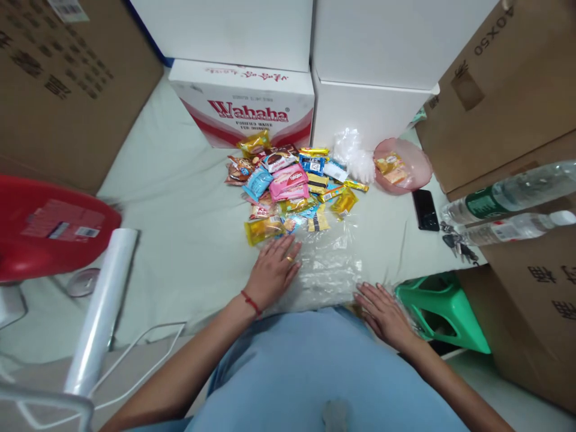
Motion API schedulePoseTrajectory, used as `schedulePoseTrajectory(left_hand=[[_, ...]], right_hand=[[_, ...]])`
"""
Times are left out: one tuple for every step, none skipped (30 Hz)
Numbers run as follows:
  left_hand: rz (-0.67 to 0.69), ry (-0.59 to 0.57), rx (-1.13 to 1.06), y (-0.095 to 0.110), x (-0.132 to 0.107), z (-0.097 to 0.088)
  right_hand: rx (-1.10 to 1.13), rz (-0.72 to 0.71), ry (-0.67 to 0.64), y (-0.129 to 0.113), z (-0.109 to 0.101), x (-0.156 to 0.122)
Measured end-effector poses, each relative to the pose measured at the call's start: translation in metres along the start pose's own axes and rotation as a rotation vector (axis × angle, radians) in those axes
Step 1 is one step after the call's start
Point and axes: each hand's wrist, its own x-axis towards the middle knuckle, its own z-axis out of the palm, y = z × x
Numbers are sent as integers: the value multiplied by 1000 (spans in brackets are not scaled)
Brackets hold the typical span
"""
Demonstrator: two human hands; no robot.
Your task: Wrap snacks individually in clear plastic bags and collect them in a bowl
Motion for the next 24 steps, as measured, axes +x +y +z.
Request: schedulePoseTrajectory(left_hand=[[-12, -45, 29, -1, -4, 8], [-32, -78, 56, -2, -10, 14], [-56, -99, 78, -1, -17, 19], [-83, -112, 95, 0, -24, 23], [-112, -116, 108, 3, -30, 26], [-138, -114, 115, 6, -35, 28], [-160, -108, 117, 8, -39, 30], [-179, -100, 117, 10, -41, 30], [-195, -92, 115, 10, -42, 29], [-207, -86, 111, 9, -42, 27], [-215, -82, 107, 7, -42, 25], [-226, -80, 105, 3, -41, 23], [-239, -79, 106, -1, -41, 21], [-253, -82, 108, -6, -41, 18], [-265, -86, 110, -10, -41, 17], [-277, -93, 114, -14, -41, 15], [-287, -98, 118, -17, -41, 14], [-296, -102, 123, -18, -41, 14], [-303, -103, 127, -19, -41, 14], [-310, -102, 131, -19, -41, 14], [-313, -101, 134, -18, -40, 14], [-314, -99, 135, -18, -40, 14], [-313, -96, 134, -17, -40, 15], [-309, -93, 132, -17, -40, 15]], right_hand=[[8, 15, 16, 2, -5, -9], [23, 40, 53, 4, -12, -14], [40, 75, 109, 6, -19, -14], [55, 116, 181, 7, -27, -9], [66, 152, 261, 6, -34, 2], [73, 175, 336, 4, -40, 17], [78, 181, 392, 1, -43, 35], [88, 159, 414, -3, -44, 56], [101, 120, 397, -8, -42, 77], [111, 70, 344, -12, -38, 97], [112, 21, 266, -14, -32, 114], [102, -18, 181, -15, -25, 128], [89, -44, 100, -14, -19, 139], [79, -60, 32, -11, -14, 145], [80, -72, -21, -6, -12, 150], [101, -85, -56, 1, -12, 152], [137, -97, -72, 8, -16, 155], [174, -106, -70, 16, -23, 159], [199, -106, -44, 24, -32, 166], [206, -96, -2, 31, -42, 177], [182, -77, 53, 37, -53, 192], [134, -59, 111, 43, -63, 211], [89, -59, 137, 47, -72, 234], [55, -75, 139, 50, -79, 259]])
